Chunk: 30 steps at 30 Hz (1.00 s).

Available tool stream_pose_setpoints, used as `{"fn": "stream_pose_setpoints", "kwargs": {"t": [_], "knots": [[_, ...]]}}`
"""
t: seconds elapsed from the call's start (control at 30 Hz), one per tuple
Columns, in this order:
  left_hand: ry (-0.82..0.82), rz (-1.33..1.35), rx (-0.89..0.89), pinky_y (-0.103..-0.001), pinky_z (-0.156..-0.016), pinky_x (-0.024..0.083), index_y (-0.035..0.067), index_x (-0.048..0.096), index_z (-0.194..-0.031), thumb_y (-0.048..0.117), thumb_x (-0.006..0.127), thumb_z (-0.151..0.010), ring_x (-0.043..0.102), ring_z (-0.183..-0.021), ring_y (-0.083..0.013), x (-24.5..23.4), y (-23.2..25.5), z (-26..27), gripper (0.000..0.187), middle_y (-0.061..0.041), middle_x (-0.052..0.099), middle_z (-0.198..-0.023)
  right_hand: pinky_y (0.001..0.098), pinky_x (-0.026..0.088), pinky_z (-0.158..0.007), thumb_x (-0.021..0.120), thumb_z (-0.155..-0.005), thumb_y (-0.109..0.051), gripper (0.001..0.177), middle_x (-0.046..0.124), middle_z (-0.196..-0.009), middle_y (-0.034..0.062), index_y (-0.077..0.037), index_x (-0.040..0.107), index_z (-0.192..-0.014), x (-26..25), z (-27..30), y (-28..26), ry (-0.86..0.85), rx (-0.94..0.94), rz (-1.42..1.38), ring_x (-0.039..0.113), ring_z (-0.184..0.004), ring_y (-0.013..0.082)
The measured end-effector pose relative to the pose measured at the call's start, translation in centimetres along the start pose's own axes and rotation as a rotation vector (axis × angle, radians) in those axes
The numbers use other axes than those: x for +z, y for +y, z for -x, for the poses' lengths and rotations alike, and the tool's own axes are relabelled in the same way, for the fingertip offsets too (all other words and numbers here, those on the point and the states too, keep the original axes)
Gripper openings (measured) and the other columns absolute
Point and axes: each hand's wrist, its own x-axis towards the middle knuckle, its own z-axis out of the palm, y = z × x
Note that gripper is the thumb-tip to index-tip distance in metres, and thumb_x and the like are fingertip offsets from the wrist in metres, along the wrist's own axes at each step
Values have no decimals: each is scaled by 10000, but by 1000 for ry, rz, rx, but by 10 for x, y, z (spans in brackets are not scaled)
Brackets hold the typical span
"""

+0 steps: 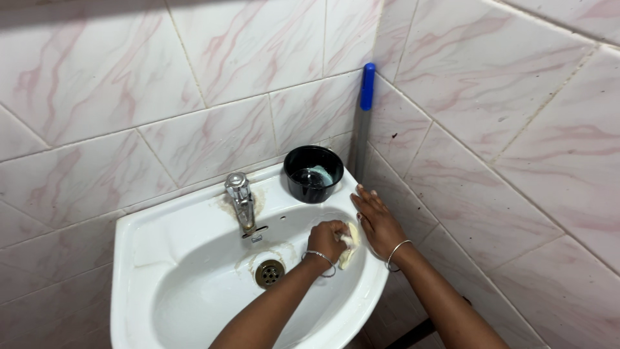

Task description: The person scrubs the interior of a white bathroom sink using a yellow sponge. They wipe the basin, the drain area, and the faucet base repeatedly. The person turns the tap on briefly to rinse the sponge and the sink surface before continuing to scrub the basin.

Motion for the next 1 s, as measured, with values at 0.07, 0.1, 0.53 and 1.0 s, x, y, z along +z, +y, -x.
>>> {"fn": "stream_pose_setpoints", "kwargs": {"t": [0.07,0.1,0.53,1.0], "knots": [[-171,-50,-55,-297,-838,593,51,764,-987,-34,833,-717,743,-902,-198,-9,-9,13,292,-106,765,-1009,477,204,-1196,506,-998,-160,493,242,-1653,80,-124,469,-1488,-2,-1,-3,-63,49,43,142,-1517,387],[-260,-73,-81,-299,-851,596,65,768,-998,-34,832,-720,738,-926,-197,-16,-13,21,302,-100,756,-1036,476,209,-1193,508,-998,-174,492,243,-1646,76,-118,471,-1485,-1,0,-5,-59,51,73,132,-1515,393],[86,235,-222,-297,-775,630,44,755,-991,-35,757,-766,749,-817,-142,14,5,-4,238,-75,787,-933,408,284,-1213,467,-877,117,519,539,-1484,92,-74,634,-1331,-3,-7,-16,64,28,62,389,-1453,273],[-799,53,-256,-304,-772,636,62,752,-1079,-77,735,-791,731,-814,-118,-73,1,57,320,-100,766,-1012,402,389,-1166,528,-865,111,429,623,-1399,101,-73,709,-1208,-5,-3,-23,142,32,-26,463,-1418,296]]}}
